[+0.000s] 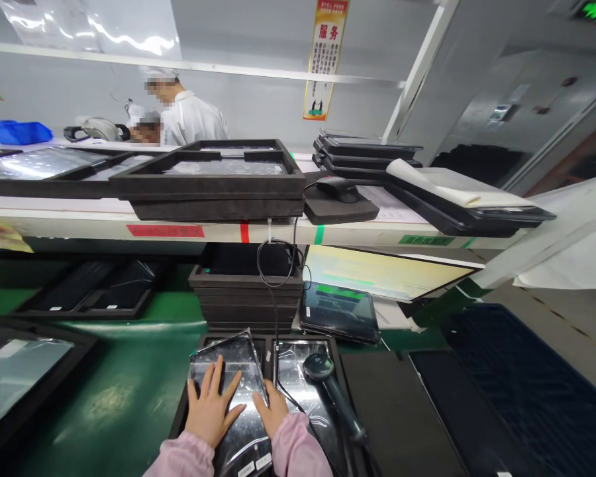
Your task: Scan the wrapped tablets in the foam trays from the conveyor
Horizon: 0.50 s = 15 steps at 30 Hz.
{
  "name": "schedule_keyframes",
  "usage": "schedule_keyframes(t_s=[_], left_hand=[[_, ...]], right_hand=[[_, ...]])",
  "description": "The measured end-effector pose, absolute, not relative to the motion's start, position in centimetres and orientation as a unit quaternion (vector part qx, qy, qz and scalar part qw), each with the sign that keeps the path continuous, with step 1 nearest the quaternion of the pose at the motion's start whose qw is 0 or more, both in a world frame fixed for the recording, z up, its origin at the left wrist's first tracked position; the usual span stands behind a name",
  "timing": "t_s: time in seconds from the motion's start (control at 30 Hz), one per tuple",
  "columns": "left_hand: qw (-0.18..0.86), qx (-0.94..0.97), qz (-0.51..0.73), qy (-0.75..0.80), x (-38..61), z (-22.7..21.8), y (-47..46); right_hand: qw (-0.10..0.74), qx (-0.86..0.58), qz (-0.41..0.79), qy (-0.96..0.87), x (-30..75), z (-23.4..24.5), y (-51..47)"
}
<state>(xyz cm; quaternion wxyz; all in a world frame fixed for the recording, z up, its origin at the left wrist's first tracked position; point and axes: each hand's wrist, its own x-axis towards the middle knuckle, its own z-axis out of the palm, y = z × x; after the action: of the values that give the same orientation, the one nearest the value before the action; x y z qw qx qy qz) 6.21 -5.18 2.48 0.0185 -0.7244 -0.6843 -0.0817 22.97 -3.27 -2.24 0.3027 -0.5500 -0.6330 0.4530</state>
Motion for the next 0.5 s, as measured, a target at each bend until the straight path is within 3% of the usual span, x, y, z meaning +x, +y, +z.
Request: schedule_keyframes(t_s=[0.5], left_hand=[[-0.058,-0.743,-0.071,-0.663,6.75,1.69,-6.24]], right_hand=[[0.292,-0.555,0.453,-0.633,22.95,-2.22,-3.31]])
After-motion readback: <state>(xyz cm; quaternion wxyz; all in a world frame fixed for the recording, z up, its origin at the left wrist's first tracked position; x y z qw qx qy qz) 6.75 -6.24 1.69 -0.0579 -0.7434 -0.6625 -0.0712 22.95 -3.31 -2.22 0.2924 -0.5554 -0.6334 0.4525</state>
